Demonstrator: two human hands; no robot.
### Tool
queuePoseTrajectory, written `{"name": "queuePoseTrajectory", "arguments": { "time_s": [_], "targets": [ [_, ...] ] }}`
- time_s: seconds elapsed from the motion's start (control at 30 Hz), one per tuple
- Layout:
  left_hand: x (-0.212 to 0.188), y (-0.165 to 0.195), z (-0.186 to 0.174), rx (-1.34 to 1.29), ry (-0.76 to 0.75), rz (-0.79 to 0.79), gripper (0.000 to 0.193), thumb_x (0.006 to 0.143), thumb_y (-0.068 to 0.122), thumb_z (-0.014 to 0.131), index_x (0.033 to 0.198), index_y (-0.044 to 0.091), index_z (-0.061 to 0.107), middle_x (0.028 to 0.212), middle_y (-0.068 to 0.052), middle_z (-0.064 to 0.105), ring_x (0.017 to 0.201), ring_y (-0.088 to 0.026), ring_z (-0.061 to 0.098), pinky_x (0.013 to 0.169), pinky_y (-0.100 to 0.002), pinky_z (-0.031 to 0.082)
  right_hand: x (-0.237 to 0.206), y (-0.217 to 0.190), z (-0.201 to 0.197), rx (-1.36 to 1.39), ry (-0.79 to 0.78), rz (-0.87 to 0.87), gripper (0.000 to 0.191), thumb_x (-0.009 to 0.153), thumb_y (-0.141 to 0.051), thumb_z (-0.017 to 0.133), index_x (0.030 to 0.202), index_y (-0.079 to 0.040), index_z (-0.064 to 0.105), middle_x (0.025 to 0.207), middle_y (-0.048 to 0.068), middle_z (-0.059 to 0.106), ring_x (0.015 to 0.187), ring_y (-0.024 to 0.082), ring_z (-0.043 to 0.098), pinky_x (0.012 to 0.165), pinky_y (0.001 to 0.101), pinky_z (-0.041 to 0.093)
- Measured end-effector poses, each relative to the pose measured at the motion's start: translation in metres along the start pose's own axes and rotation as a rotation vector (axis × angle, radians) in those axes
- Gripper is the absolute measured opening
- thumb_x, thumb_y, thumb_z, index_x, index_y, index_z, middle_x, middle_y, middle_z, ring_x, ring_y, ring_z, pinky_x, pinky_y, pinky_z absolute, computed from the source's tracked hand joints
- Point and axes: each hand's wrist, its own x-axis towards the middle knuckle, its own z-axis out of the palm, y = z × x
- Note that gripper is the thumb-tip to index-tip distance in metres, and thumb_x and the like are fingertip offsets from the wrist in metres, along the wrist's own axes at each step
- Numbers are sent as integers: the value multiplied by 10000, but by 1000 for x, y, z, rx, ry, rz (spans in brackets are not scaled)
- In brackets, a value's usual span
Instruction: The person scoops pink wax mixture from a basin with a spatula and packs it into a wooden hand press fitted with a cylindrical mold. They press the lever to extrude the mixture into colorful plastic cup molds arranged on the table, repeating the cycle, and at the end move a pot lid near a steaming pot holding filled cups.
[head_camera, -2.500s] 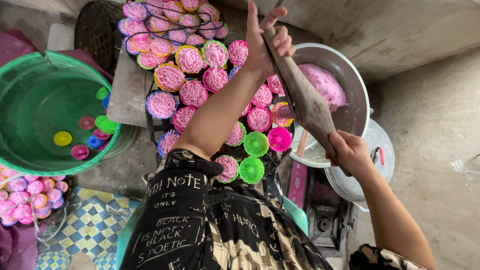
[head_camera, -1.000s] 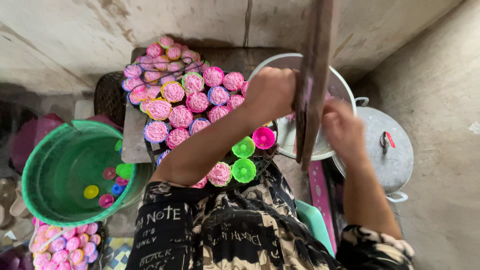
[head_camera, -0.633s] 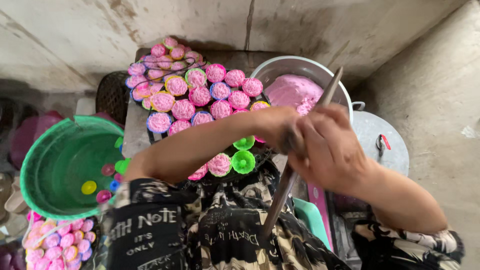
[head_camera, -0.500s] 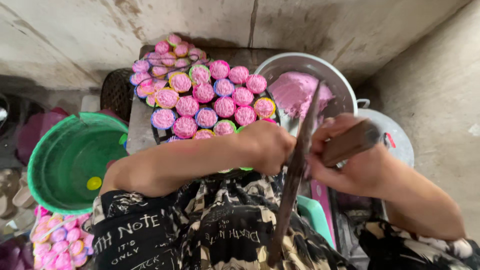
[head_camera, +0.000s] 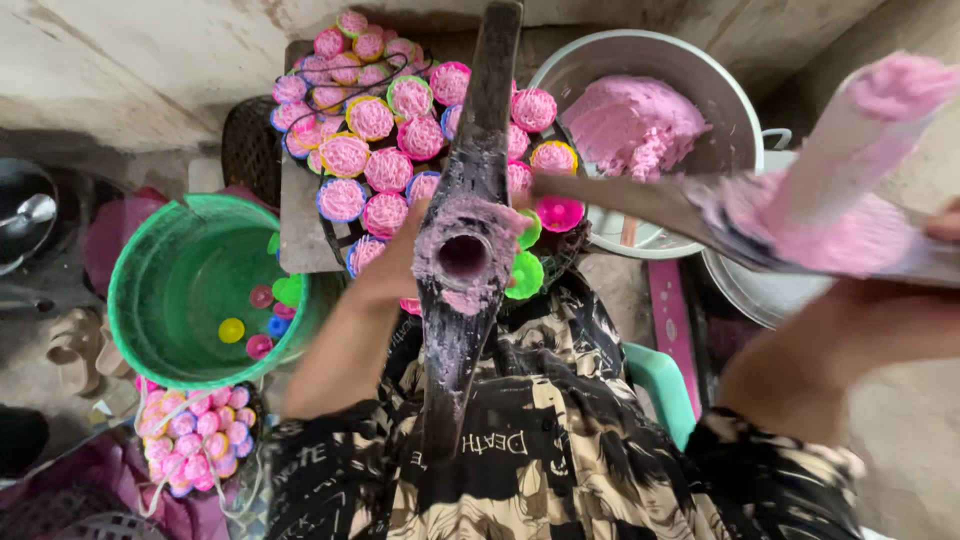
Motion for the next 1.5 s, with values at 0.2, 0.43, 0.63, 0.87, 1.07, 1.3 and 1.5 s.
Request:
{"name": "queuePoseTrajectory", "arguments": {
  "time_s": [0.2, 0.43, 0.63, 0.87, 1.07, 1.3, 1.5],
  "targets": [
    [12, -39, -1, -120, 222, 614, 281, 951, 195, 768, 1218, 155, 690, 1276, -50, 646, 1178, -190, 643, 1138, -536, 508, -75, 33, 75, 520, -113, 327, 377, 1076, -121, 609, 1424, -100, 465, 1139, 114, 649, 1116, 213, 638, 1009, 352, 495],
    [-47, -34, -30, -91, 625, 1062, 263, 994, 301, 729, 1229, 198, 671, 1234, 105, 658, 1244, -153, 615, 1173, -597, 447, -65, 213, 6, -354, -509, 792, 666, 944, -237, 796, 1461, 14, 460, 1466, 173, 507, 1395, 291, 497, 1092, 431, 494],
    [-90, -31, -55, 0, 842, 1031, 242, 1049, 401, 670, 1240, 253, 651, 1195, 85, 682, 1259, -110, 606, 1236, -520, 423, -113, 288, -20, -816, -384, 1497, 618, 909, -350, 798, 1320, 15, 517, 1280, 243, 560, 1140, 387, 590, 896, 515, 545],
    [-87, -27, -52, 34, 786, 975, 230, 1069, 409, 663, 1234, 249, 646, 1211, 67, 684, 1230, -86, 602, 1224, -477, 399, -101, 299, -11, -393, -244, 1755, 252, 1000, -218, 640, 1130, -3, 616, 911, 187, 674, 730, 314, 693, 638, 458, 607],
    [-74, -20, -40, 63, 772, 898, 249, 1076, 403, 665, 1260, 238, 629, 1241, 22, 677, 1262, -118, 613, 1223, -506, 454, -89, 304, -42, -887, -513, 1495, 486, 1075, -345, 589, 873, 87, 685, 674, 134, 638, 478, 230, 541, 444, 392, 435],
    [-58, -24, -38, 42, 621, 846, 317, 1065, 365, 714, 1296, 175, 609, 1247, -12, 657, 1241, -171, 608, 1161, -549, 485, -23, 226, -81, -763, -594, 1267, 274, 930, -179, 671, 1162, -44, 721, 706, 18, 589, 524, 106, 491, 454, 294, 383],
    [-17, -56, -28, -17, 466, 480, 372, 1011, 277, 750, 1299, 102, 594, 1288, -77, 558, 1247, -347, 663, 1090, -511, 527, 30, 116, -78, -251, -633, 1249, 442, 1063, -319, 552, 1351, 4, 645, 720, -59, 429, 541, 28, 330, 448, 228, 237]
  ]
}}
